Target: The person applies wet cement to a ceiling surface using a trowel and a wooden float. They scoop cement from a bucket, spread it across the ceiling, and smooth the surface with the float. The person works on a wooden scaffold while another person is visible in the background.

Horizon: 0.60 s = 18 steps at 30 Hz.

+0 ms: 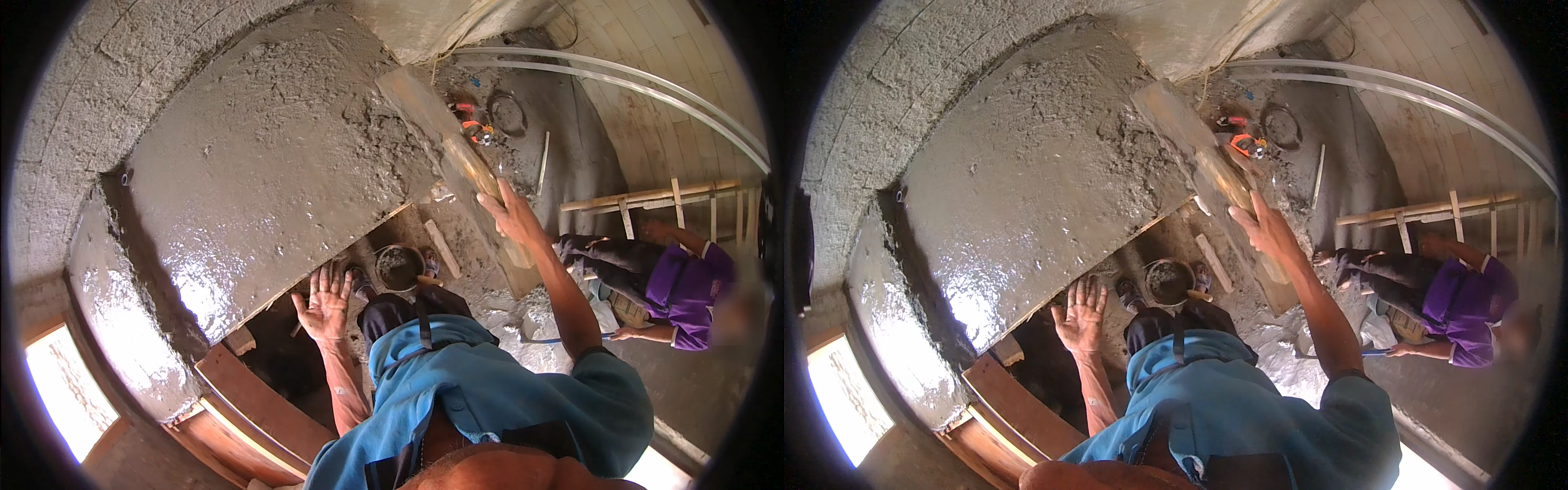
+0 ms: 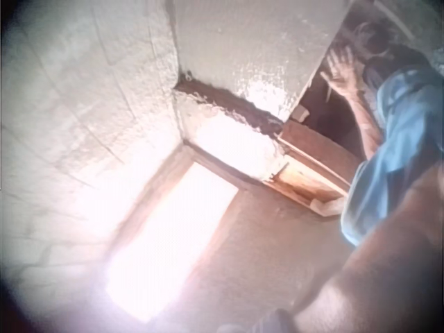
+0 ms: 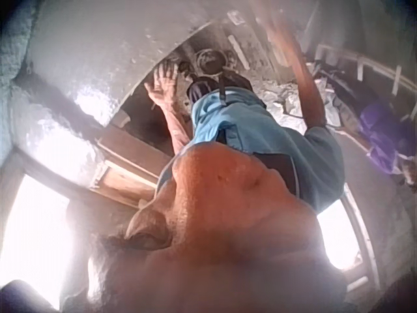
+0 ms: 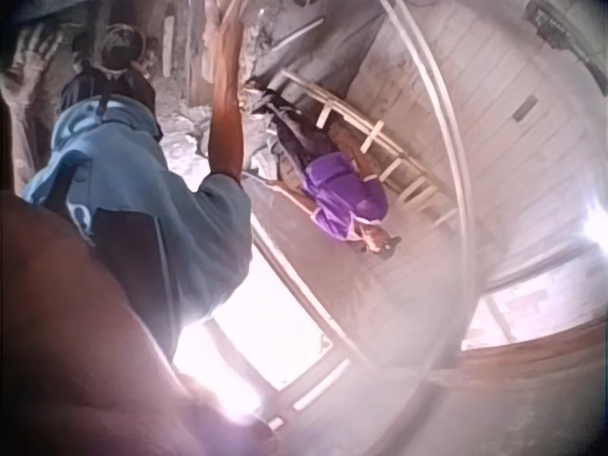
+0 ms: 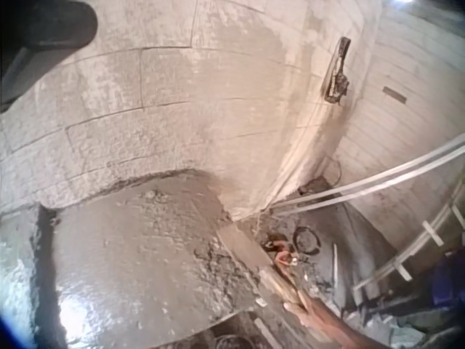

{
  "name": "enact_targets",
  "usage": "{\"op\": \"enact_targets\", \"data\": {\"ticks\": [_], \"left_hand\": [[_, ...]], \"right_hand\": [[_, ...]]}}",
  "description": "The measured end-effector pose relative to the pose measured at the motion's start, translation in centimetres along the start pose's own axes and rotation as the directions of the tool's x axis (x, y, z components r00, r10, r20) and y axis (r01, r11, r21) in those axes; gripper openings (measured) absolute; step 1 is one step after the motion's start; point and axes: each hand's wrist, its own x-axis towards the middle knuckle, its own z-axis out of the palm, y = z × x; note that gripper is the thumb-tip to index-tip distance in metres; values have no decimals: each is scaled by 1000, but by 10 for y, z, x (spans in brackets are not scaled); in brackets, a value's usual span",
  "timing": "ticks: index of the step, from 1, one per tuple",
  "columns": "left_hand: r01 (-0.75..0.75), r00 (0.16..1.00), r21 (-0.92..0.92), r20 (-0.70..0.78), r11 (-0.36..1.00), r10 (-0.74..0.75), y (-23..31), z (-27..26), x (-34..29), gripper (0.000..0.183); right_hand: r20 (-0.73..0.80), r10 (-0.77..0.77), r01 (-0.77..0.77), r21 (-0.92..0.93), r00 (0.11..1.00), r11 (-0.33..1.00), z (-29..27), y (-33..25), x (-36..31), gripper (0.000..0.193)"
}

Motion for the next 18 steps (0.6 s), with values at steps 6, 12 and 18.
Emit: {"op": "enact_targets", "data": {"ticks": [6,12,18], "left_hand": [[10,999,-14,42,1000,-9,0,-4,-1,81],[-34,997,54,76,998,30,-7,-1,-4,79],[-29,994,57,106,998,23,-3,-13,-1,78]], "right_hand": [[-74,-46,40,-80,996,996,0,37,-66,67],[-208,-107,86,-109,972,990,2,98,-136,57],[-233,66,-14,220,970,975,-3,85,-147,50]]}}
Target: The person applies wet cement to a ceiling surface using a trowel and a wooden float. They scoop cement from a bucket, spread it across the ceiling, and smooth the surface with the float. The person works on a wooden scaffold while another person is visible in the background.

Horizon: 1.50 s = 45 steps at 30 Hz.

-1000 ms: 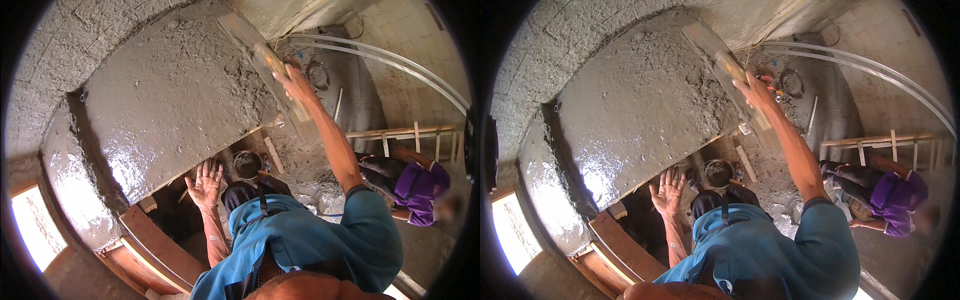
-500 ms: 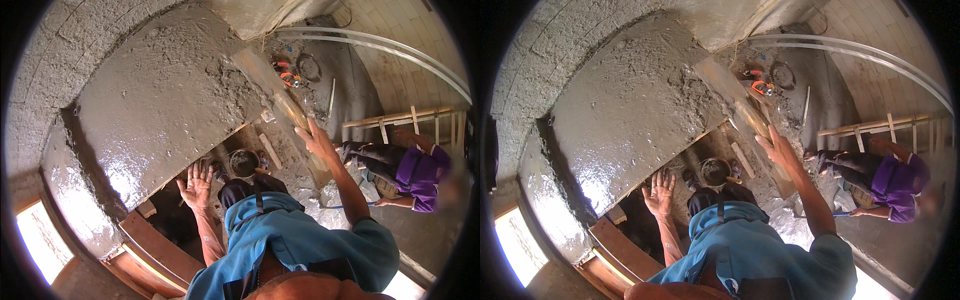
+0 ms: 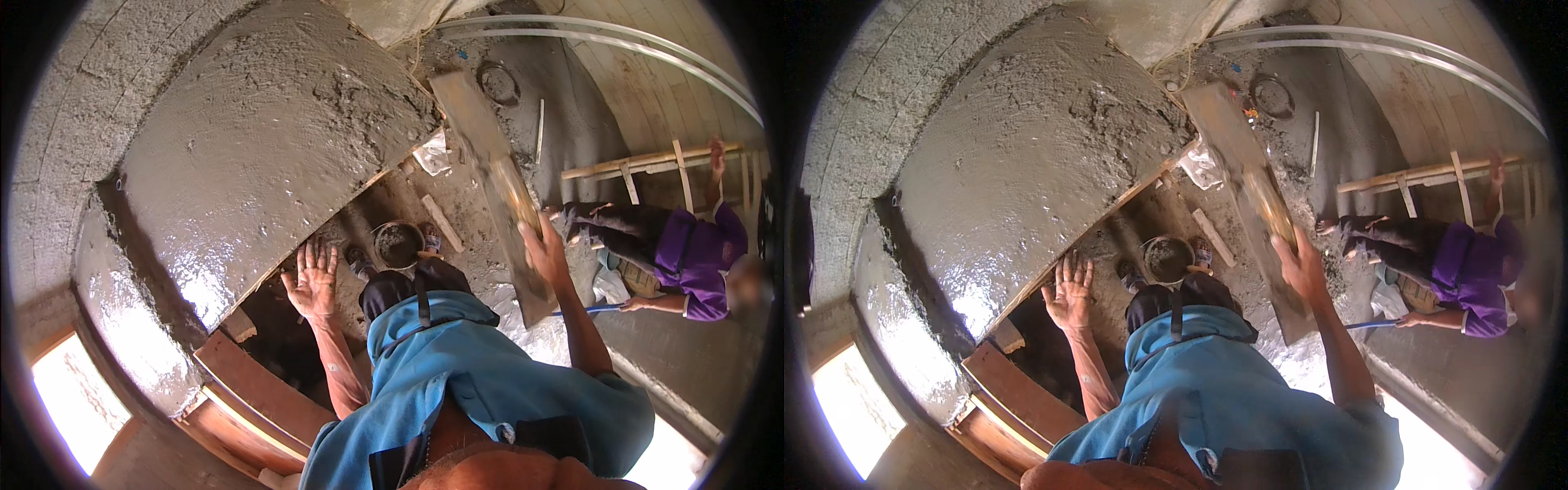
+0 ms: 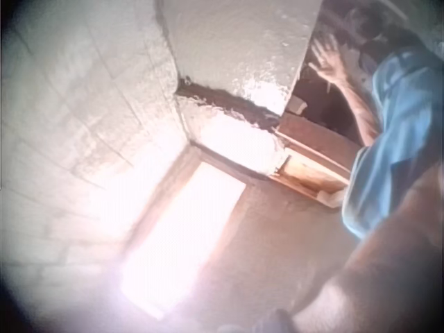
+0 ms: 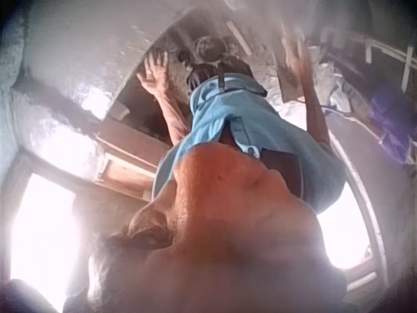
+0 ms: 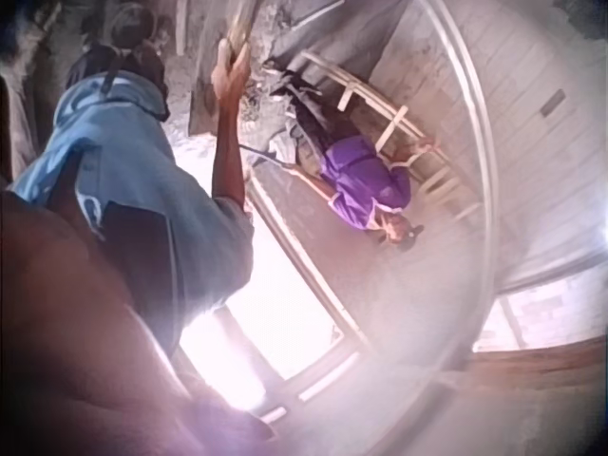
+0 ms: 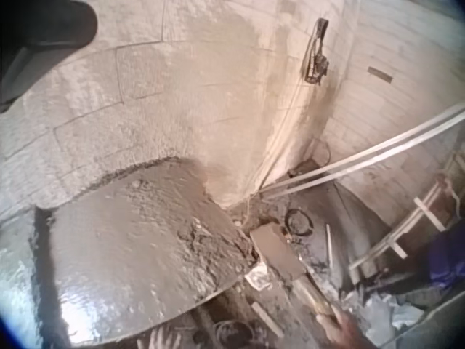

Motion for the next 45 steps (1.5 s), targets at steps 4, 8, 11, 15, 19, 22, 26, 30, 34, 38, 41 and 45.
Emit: {"op": "enact_targets", "data": {"ticks": [4,8,11,15,19,22,26,30,34,38,41,45], "left_hand": [[55,999,-27,1,998,-54,4,5,2,79],[37,998,46,-56,998,-34,3,13,-1,80],[37,999,-2,-25,999,-37,2,12,-2,80],[62,998,-21,3,998,-62,2,10,0,79],[58,998,-19,-1,998,-58,6,4,-1,76],[60,998,-7,-11,998,-60,8,3,1,76],[70,998,6,8,998,-70,11,-4,4,80],[69,998,18,12,997,-69,9,-1,4,77],[70,997,16,13,997,-70,8,1,3,76],[40,999,47,6,998,-40,4,0,3,78],[16,1000,53,-9,998,-15,2,2,2,81],[32,999,45,37,998,-34,2,-1,3,81]], "right_hand": [[-28,30,-25,155,999,988,27,-40,45,57],[57,-67,68,-28,996,997,50,-79,59,59],[143,-139,147,-43,980,988,69,-88,45,51],[161,-337,355,-103,928,929,97,-66,24,55],[115,-464,468,-406,878,785,114,-49,14,56],[54,-362,345,-460,930,818,107,-41,12,58],[-54,-469,391,-473,882,790,78,-28,12,59],[-91,-353,271,-473,931,838,58,-27,10,56],[-117,-340,273,-383,933,882,44,-12,25,59],[-101,-275,227,-339,956,913,32,-1,36,58],[-85,-161,144,-171,983,975,22,-9,36,57],[-14,110,-105,199,994,974,2,-22,25,55]]}}
